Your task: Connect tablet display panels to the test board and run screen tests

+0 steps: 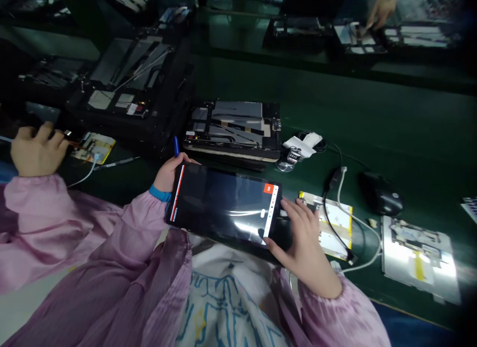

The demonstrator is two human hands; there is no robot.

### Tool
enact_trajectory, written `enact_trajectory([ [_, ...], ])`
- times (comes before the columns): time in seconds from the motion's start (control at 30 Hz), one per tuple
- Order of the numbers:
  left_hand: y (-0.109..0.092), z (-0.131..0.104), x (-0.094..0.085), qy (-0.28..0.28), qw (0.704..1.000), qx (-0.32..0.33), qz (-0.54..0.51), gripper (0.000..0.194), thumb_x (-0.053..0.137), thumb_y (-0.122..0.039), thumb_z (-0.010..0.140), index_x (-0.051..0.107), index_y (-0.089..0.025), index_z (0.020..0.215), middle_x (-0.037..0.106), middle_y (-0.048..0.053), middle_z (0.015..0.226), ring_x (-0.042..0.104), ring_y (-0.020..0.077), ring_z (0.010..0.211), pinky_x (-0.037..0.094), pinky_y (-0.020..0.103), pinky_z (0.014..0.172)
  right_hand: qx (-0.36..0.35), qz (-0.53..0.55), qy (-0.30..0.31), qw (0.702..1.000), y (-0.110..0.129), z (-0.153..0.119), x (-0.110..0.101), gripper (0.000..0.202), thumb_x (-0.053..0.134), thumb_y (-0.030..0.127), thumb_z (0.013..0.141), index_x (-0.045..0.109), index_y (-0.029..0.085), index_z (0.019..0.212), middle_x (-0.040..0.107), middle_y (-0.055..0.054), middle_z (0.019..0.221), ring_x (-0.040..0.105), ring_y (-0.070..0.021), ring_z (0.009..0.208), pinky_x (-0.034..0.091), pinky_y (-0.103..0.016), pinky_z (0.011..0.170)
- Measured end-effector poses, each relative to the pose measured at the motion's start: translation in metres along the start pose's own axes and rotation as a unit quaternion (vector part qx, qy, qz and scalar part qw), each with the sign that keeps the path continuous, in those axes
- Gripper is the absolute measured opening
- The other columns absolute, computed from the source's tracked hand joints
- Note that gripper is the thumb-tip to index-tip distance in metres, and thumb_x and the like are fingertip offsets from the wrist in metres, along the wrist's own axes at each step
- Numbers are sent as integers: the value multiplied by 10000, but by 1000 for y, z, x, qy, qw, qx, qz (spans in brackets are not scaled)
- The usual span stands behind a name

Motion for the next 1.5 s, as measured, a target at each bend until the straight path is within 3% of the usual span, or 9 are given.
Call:
enact_trajectory([
  [0.47, -1, -1, 2, 8, 1000, 0, -2, 243, 637, -372, 797, 542, -170, 703, 699, 40, 728, 660, 188, 639, 523, 304, 614, 0, 5, 37, 999, 1, -3, 6, 701, 544, 389, 817, 288, 210, 1445, 436, -158, 1395, 318, -388, 1361, 173, -697, 1088],
  [0.7, -2, -1, 2, -1, 1000, -5, 7, 247, 631, -375, 809, 546, -170, 702, 709, 46, 752, 688, 215, 728, 547, 339, 691, -1, 1, 17, 1000, 4, -1, 6, 760, 602, 407, 801, 270, 221, 1458, 445, -162, 1373, 316, -404, 1357, 177, -717, 1077],
  [0.87, -2, 0, 1, 1, 1000, 4, 7, 235, 643, -367, 790, 548, -170, 701, 712, 42, 741, 680, 208, 685, 548, 336, 669, 14, 69, -23, 997, -4, -1, -10, 798, 596, 417, 830, 198, 214, 1491, 418, -171, 1403, 313, -381, 1363, 254, -680, 1074],
  [1.03, -2, 0, 2, -19, 1000, 1, 17, 251, 643, -371, 793, 541, -169, 683, 701, 38, 704, 666, 196, 643, 526, 308, 614, 49, 45, -68, 995, -14, -3, -19, 709, 583, 409, 854, 272, 218, 1462, 436, -167, 1373, 345, -374, 1343, 287, -661, 1066],
  [1.33, -1, 1, 3, -31, 999, 5, 15, 275, 676, -372, 772, 532, -162, 667, 696, 42, 704, 658, 186, 630, 491, 278, 574, 9, 35, -47, 998, -5, -3, -10, 529, 560, 386, 873, 402, 242, 1357, 502, -136, 1323, 379, -353, 1319, 294, -636, 1063],
  [1.4, 0, 1, 2, -30, 999, 7, 20, 269, 675, -370, 767, 536, -162, 667, 700, 49, 713, 663, 195, 654, 490, 278, 576, 32, 22, -62, 997, -15, -6, -12, 521, 562, 406, 868, 424, 226, 1338, 507, -144, 1317, 398, -348, 1302, 302, -616, 1060],
  [1.5, -1, 2, 1, -37, 999, 6, 22, 269, 665, -375, 770, 533, -163, 671, 699, 47, 710, 662, 198, 649, 495, 284, 579, 141, -4, -123, 982, -44, -18, -17, 511, 557, 453, 859, 477, 171, 1278, 558, -171, 1225, 504, -340, 1175, 387, -566, 986],
])
Point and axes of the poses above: each hand's wrist, its own z-axis towards the middle knuckle, its own x-axis out of the palm, y = z × x, the point moved 3 cm from there along z, towards the middle knuckle
